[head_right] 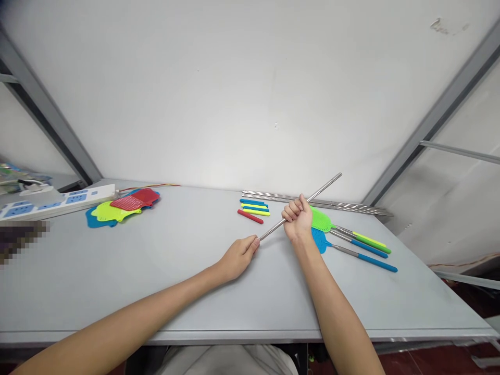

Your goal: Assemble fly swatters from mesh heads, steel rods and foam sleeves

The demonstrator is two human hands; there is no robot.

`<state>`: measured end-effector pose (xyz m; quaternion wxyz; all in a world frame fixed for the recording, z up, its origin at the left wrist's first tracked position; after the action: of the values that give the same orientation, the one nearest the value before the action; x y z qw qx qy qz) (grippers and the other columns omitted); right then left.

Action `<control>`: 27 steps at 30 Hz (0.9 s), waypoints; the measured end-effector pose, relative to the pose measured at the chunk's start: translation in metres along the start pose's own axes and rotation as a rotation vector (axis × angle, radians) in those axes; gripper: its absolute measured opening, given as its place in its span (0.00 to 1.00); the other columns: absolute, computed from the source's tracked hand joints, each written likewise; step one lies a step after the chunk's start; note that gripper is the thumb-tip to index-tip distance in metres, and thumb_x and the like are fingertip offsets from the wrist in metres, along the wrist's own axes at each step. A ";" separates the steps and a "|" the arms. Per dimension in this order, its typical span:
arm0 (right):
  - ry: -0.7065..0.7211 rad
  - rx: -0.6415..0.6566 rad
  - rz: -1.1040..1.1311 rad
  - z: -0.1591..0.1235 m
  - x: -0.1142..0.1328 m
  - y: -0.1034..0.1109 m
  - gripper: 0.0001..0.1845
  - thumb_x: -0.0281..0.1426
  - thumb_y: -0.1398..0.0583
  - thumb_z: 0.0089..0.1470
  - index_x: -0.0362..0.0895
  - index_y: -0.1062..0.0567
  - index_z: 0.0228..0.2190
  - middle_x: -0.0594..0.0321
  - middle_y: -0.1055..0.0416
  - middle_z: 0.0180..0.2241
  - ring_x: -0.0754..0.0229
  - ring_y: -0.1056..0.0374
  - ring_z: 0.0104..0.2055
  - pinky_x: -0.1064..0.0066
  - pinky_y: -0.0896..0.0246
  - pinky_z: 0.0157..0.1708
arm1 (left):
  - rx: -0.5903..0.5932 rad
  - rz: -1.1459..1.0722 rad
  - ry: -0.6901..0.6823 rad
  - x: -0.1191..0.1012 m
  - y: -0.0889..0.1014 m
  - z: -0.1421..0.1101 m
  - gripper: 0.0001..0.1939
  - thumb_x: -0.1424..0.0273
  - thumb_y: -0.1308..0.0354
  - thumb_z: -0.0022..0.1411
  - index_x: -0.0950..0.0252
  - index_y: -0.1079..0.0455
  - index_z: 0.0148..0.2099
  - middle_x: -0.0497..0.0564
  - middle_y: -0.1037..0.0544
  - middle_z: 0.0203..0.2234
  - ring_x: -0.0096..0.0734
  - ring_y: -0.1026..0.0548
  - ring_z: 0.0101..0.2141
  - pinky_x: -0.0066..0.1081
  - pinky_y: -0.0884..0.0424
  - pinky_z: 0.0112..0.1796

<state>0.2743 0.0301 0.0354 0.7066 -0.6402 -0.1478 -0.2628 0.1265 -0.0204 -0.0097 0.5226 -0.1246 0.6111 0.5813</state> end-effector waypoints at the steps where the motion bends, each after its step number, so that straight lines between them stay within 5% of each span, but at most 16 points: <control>1: 0.011 -0.003 0.001 0.000 -0.001 0.001 0.21 0.33 0.47 0.50 0.44 0.52 0.14 0.76 0.60 0.10 0.72 0.60 0.10 0.80 0.60 0.07 | -0.004 -0.009 0.000 0.001 0.000 0.000 0.17 0.63 0.67 0.62 0.62 0.49 0.23 0.43 0.41 0.16 0.26 0.41 0.20 0.26 0.45 0.23; 27: 0.106 -0.016 -0.032 -0.008 0.010 -0.010 0.21 0.34 0.48 0.50 0.44 0.52 0.14 0.76 0.62 0.10 0.72 0.62 0.10 0.79 0.63 0.07 | 0.022 -0.001 -0.037 -0.010 0.002 -0.003 0.15 0.66 0.67 0.62 0.62 0.46 0.27 0.44 0.38 0.18 0.25 0.39 0.21 0.26 0.42 0.25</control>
<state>0.2758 0.0199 0.0482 0.7040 -0.6285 -0.1186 -0.3087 0.1277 -0.0265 -0.0017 0.5352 -0.1084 0.6078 0.5765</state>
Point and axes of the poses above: each hand's wrist, its own z-axis towards the middle knuckle, its own y-axis out of the back of the hand, x = y × z, the point moved 5 cm from there along z, towards the middle knuckle
